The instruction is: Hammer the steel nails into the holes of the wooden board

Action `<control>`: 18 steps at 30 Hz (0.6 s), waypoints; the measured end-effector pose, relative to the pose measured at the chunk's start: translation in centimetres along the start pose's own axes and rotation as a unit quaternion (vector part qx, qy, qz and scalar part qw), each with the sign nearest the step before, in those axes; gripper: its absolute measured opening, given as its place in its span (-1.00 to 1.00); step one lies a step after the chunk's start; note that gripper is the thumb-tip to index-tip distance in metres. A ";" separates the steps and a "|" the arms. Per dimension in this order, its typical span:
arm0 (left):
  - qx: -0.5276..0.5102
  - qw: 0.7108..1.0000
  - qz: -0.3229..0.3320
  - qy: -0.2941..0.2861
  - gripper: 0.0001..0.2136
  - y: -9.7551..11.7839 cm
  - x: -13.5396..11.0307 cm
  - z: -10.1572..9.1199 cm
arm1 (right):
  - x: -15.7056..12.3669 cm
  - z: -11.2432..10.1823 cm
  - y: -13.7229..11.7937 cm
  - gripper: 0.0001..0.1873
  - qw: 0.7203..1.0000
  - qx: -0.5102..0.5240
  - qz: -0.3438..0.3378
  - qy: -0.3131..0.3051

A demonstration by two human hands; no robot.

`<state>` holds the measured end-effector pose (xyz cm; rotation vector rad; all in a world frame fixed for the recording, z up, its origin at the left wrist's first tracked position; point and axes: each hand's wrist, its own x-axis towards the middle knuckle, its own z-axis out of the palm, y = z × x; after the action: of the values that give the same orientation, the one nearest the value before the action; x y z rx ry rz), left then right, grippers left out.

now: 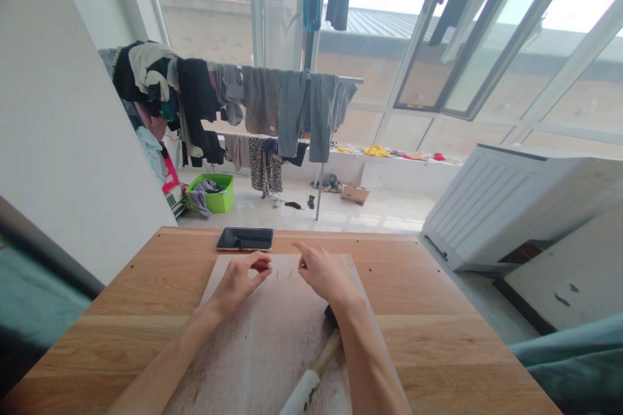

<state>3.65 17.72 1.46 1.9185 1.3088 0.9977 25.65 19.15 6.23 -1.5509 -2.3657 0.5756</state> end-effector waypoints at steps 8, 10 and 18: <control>-0.016 1.000 0.003 -0.006 -0.88 -0.1 -0.3 1.6 | 0.4 1.4 -1.1 -0.37 1.000 0.017 -0.024 -0.001; -0.019 1.000 0.009 -0.007 -0.87 -0.2 -0.4 1.8 | 0.6 1.9 -1.0 -0.37 0.999 0.021 -0.028 -0.003; -0.029 0.999 0.015 0.006 -0.85 -0.7 -0.3 2.6 | 1.0 2.7 -0.8 -0.37 0.999 0.031 -0.033 0.002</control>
<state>5.39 17.47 -0.58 1.8971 1.2464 1.0521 23.49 19.29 4.13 -1.4411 -2.3622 0.6252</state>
